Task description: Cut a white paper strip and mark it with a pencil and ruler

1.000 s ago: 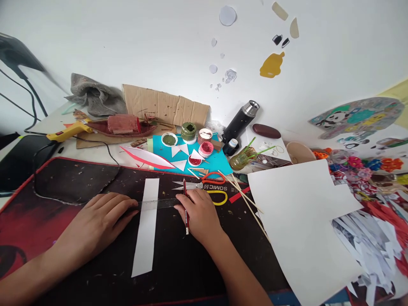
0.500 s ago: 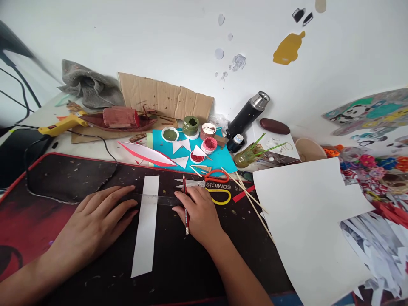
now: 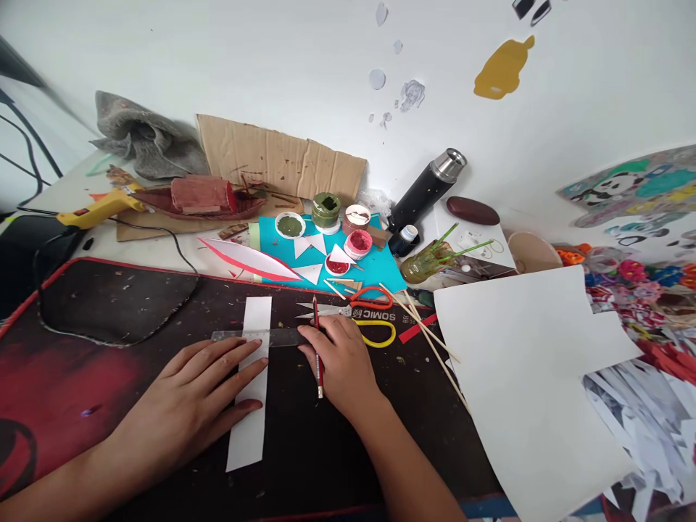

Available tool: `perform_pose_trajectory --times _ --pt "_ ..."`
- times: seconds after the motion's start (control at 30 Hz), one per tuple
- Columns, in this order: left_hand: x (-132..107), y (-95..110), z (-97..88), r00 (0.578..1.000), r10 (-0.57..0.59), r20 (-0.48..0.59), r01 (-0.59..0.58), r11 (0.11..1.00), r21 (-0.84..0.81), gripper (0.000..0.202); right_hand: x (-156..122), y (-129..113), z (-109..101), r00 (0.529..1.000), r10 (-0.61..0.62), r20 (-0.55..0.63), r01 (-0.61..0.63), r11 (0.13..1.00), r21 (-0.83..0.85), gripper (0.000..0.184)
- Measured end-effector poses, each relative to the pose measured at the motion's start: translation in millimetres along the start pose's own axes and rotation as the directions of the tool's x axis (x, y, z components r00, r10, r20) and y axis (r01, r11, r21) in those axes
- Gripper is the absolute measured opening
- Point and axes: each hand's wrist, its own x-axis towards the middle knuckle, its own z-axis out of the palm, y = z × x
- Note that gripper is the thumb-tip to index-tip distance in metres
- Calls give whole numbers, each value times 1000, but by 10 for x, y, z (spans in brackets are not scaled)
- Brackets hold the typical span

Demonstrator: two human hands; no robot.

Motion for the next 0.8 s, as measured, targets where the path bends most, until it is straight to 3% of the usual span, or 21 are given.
perform_pose_trajectory --times 0.13,0.27,0.53,0.7,0.8 --pt "-23 -45 32 999 -9 43 11 999 -35 33 -14 -8 10 1000 8 -12 -8 1000 7 23" --pt "-34 -111 -2 999 40 2 -40 999 -29 31 -25 -3 11 1000 13 -2 -12 1000 21 23" --pt "-55 -14 40 997 78 -2 -78 997 -26 36 -54 18 -62 999 45 11 -45 998 36 22" --pt "-64 -5 68 991 117 63 -113 991 -69 41 -78 -35 -74 1000 17 9 -17 999 44 21" --pt "-74 -1 76 994 104 40 -100 992 -77 39 -66 -91 -43 999 2 40 -4 999 45 20"
